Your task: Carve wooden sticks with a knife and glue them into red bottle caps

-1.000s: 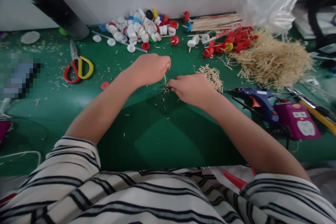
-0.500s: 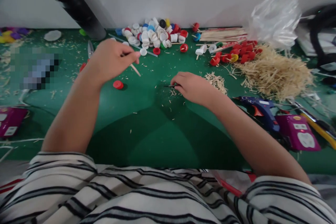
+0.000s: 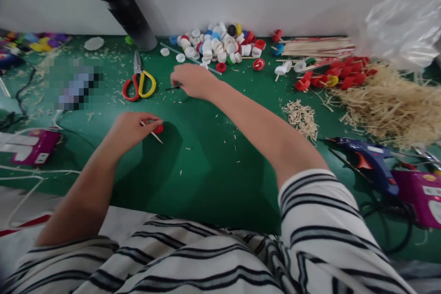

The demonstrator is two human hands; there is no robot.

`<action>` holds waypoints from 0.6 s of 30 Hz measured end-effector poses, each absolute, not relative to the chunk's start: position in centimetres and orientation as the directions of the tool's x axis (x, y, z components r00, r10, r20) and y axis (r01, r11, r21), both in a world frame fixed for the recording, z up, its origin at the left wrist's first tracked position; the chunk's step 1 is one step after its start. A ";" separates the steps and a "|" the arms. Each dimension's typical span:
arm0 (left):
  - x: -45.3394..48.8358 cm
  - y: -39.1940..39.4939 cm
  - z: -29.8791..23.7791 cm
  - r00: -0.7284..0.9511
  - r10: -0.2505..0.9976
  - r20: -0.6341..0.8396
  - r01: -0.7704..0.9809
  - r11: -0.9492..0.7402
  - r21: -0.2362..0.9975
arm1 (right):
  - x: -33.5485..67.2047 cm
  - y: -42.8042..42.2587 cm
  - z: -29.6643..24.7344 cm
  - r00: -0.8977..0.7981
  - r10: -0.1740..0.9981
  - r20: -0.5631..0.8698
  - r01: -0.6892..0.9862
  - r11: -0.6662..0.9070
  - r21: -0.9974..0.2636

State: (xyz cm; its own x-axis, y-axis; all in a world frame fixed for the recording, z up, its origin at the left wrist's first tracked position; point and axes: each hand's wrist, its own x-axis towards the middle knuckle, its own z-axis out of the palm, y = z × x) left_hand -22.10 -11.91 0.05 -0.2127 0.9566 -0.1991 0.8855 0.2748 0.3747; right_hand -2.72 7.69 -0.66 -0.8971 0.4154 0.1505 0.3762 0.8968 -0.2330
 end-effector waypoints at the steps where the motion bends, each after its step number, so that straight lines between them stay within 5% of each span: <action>1: -22.6 -12.5 -0.4 -0.222 0.955 -0.197 0.862 0.287 0.418 | -4.6 8.2 -0.8 -0.898 0.408 0.167 0.376 0.906 -0.192; 8: -23.3 -14.5 -1.2 -0.336 0.929 -0.158 0.742 0.364 0.563 | -11.8 9.9 -2.4 -0.893 0.428 0.138 0.397 0.894 -0.207; 13: -23.0 -14.7 -0.9 -0.319 0.934 -0.160 0.770 0.353 0.531 | -5.5 8.3 -2.9 -0.958 0.263 0.113 0.234 0.947 -0.220; 18: -22.6 -14.8 -0.7 -0.272 0.940 -0.205 0.791 0.340 0.509 | 3.7 5.7 -2.4 -0.944 0.316 0.092 0.296 0.938 -0.182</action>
State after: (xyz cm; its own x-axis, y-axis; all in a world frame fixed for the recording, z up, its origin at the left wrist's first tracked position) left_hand -22.62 -14.78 -0.71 -0.2721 0.9402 -0.2051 0.7909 0.3399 0.5089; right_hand 3.72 5.68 -2.43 -0.9442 0.3160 0.0924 0.2960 0.9377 -0.1821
